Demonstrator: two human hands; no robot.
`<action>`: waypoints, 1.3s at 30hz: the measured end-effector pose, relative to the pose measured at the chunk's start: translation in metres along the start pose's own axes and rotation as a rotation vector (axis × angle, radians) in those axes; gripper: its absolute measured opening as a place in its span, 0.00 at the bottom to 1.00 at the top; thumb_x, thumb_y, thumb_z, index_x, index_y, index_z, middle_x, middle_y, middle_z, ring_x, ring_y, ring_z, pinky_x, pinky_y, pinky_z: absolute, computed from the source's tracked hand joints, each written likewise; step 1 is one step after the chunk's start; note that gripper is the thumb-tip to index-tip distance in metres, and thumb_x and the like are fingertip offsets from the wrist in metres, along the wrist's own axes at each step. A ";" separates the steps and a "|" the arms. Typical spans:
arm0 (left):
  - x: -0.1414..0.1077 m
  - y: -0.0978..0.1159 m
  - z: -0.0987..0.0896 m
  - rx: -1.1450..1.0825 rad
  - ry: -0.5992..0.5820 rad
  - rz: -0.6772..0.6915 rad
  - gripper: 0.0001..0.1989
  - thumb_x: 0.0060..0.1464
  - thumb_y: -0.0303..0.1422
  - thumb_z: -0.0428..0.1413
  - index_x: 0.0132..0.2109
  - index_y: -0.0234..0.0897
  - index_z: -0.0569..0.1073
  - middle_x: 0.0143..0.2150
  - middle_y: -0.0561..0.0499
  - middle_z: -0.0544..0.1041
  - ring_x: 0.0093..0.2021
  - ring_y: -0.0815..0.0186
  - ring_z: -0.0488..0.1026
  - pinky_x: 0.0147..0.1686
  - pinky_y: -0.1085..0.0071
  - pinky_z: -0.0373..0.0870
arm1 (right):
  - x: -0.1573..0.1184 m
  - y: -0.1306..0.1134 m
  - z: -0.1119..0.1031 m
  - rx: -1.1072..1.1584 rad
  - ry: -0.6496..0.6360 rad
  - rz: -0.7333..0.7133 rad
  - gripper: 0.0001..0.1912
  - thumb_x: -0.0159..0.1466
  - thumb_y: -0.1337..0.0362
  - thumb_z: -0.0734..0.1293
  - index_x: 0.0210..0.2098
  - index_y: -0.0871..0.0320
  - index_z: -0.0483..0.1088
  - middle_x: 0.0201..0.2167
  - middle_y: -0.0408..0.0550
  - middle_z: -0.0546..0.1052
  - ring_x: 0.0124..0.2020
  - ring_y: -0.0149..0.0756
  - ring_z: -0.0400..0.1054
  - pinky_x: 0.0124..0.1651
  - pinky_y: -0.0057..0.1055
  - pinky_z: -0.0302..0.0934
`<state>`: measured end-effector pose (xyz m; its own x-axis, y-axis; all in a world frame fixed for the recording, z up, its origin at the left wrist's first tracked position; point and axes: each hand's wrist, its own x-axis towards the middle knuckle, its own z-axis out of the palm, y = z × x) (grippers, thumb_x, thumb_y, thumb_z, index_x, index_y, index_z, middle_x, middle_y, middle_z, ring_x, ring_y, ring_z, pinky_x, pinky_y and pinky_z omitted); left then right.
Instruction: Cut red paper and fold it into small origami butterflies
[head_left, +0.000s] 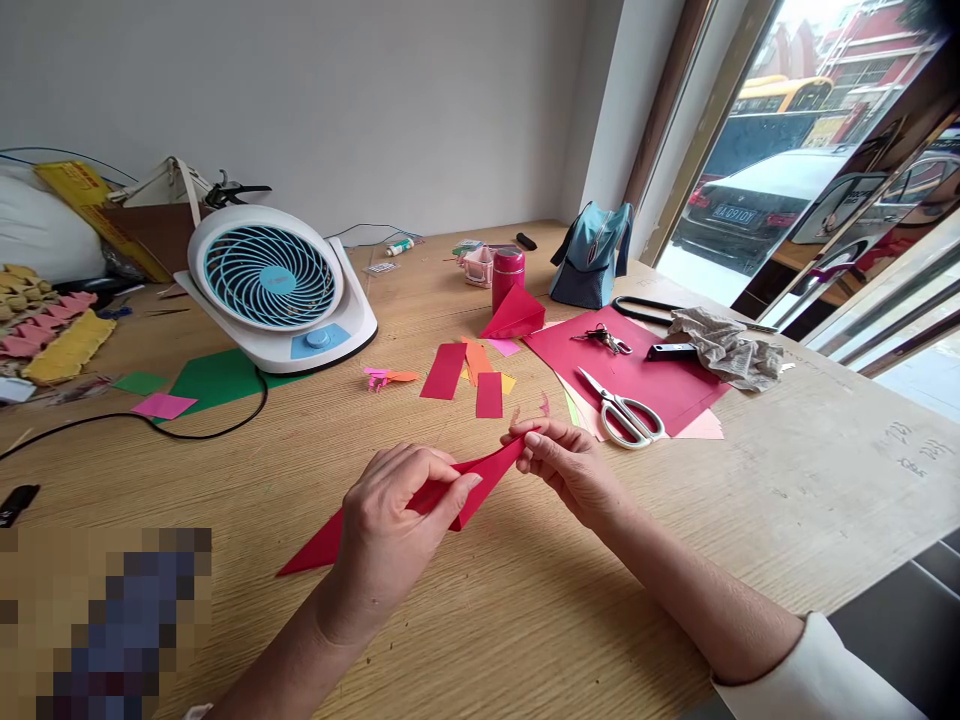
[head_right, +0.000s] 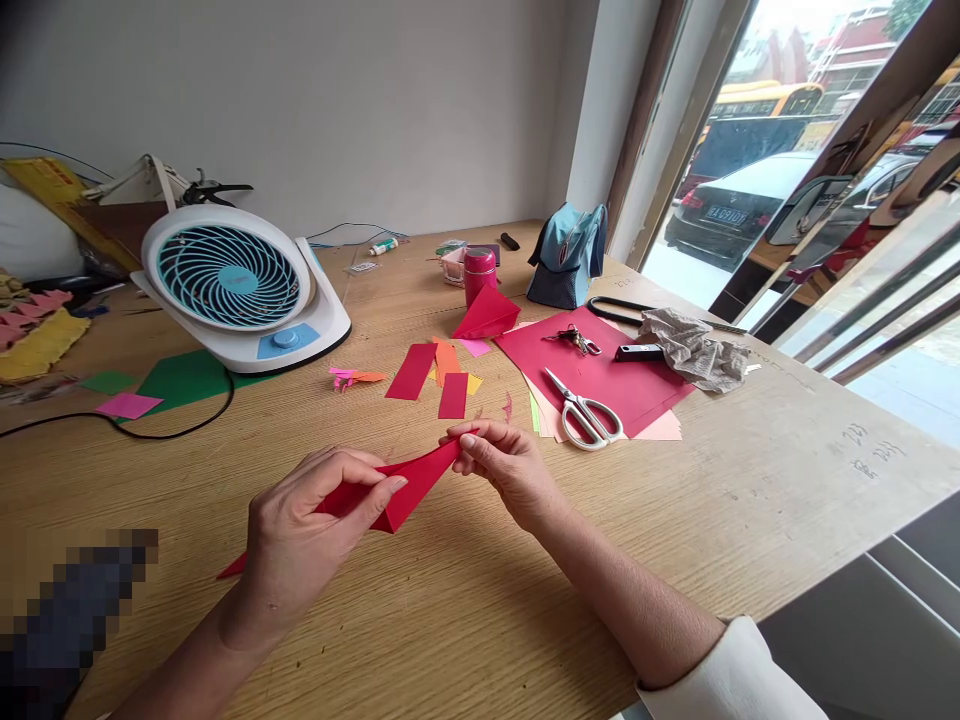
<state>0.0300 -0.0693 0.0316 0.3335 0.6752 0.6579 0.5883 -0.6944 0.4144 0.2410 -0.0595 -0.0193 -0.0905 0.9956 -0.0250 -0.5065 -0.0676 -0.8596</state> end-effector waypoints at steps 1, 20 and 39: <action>0.000 0.000 0.000 0.003 0.000 0.002 0.08 0.57 0.30 0.62 0.31 0.39 0.72 0.32 0.53 0.79 0.34 0.67 0.76 0.38 0.68 0.70 | 0.000 0.000 0.000 0.000 0.002 0.000 0.12 0.54 0.55 0.78 0.36 0.54 0.82 0.33 0.45 0.81 0.26 0.26 0.69 0.35 0.28 0.67; 0.002 -0.003 -0.002 0.024 0.014 -0.068 0.09 0.58 0.31 0.61 0.30 0.39 0.72 0.32 0.54 0.80 0.34 0.65 0.77 0.38 0.68 0.70 | -0.001 0.000 0.001 -0.103 0.034 -0.045 0.13 0.54 0.53 0.78 0.32 0.55 0.80 0.23 0.43 0.76 0.25 0.29 0.69 0.33 0.29 0.66; 0.004 -0.011 -0.003 0.041 -0.045 -0.132 0.08 0.57 0.31 0.63 0.31 0.39 0.72 0.29 0.56 0.78 0.32 0.66 0.75 0.38 0.68 0.66 | -0.001 -0.001 0.001 -0.462 0.035 -0.190 0.16 0.59 0.49 0.74 0.29 0.56 0.74 0.21 0.44 0.74 0.25 0.31 0.67 0.28 0.30 0.61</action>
<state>0.0224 -0.0595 0.0313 0.2830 0.7713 0.5701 0.6589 -0.5883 0.4688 0.2408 -0.0607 -0.0184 -0.0004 0.9896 0.1437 -0.0777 0.1432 -0.9866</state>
